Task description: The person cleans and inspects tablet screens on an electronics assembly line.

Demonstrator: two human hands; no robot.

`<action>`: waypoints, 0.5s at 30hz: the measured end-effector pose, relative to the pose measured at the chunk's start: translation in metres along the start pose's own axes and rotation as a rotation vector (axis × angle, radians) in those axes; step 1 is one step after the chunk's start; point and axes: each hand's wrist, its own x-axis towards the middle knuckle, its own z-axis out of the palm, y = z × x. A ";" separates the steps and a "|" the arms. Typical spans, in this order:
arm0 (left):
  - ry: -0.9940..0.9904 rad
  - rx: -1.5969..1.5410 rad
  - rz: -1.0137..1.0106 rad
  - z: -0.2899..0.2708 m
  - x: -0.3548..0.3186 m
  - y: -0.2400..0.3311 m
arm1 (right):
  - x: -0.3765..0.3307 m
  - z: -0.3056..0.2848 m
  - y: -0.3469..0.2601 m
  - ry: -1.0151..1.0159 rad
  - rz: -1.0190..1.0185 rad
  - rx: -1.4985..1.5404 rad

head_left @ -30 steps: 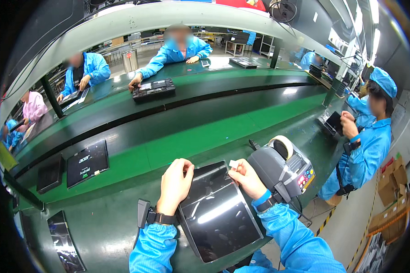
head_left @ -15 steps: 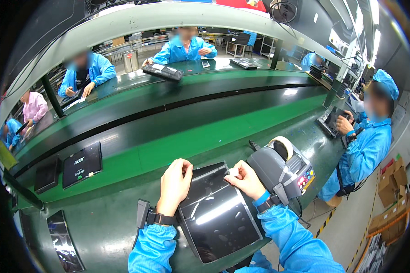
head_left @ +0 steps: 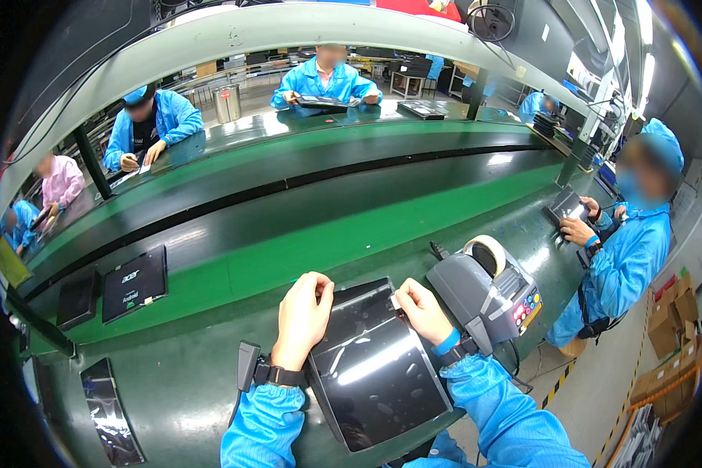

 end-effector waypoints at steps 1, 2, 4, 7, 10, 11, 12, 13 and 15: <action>-0.001 -0.001 -0.003 -0.001 0.000 0.000 | 0.000 0.000 0.003 0.003 -0.008 -0.014; -0.001 -0.001 -0.003 -0.001 0.000 0.000 | 0.001 0.000 0.005 0.005 -0.016 -0.027; 0.000 0.013 0.001 -0.001 0.000 0.000 | 0.001 -0.002 0.003 -0.019 0.023 -0.031; -0.005 0.019 -0.003 -0.001 0.001 0.002 | 0.001 -0.003 -0.001 -0.052 0.067 -0.042; -0.002 0.003 0.007 0.000 0.001 0.001 | -0.001 -0.006 -0.010 -0.053 0.118 -0.135; -0.003 0.002 0.010 0.000 0.001 0.002 | -0.001 -0.007 -0.014 -0.050 0.164 -0.222; 0.000 0.013 0.009 -0.001 0.001 0.003 | -0.002 -0.008 -0.017 -0.046 0.163 -0.222; 0.003 0.023 0.008 -0.001 0.001 0.004 | -0.003 -0.009 -0.019 -0.011 0.188 -0.408; -0.002 0.009 -0.002 -0.001 0.000 0.003 | -0.006 -0.011 -0.020 0.034 0.210 -0.596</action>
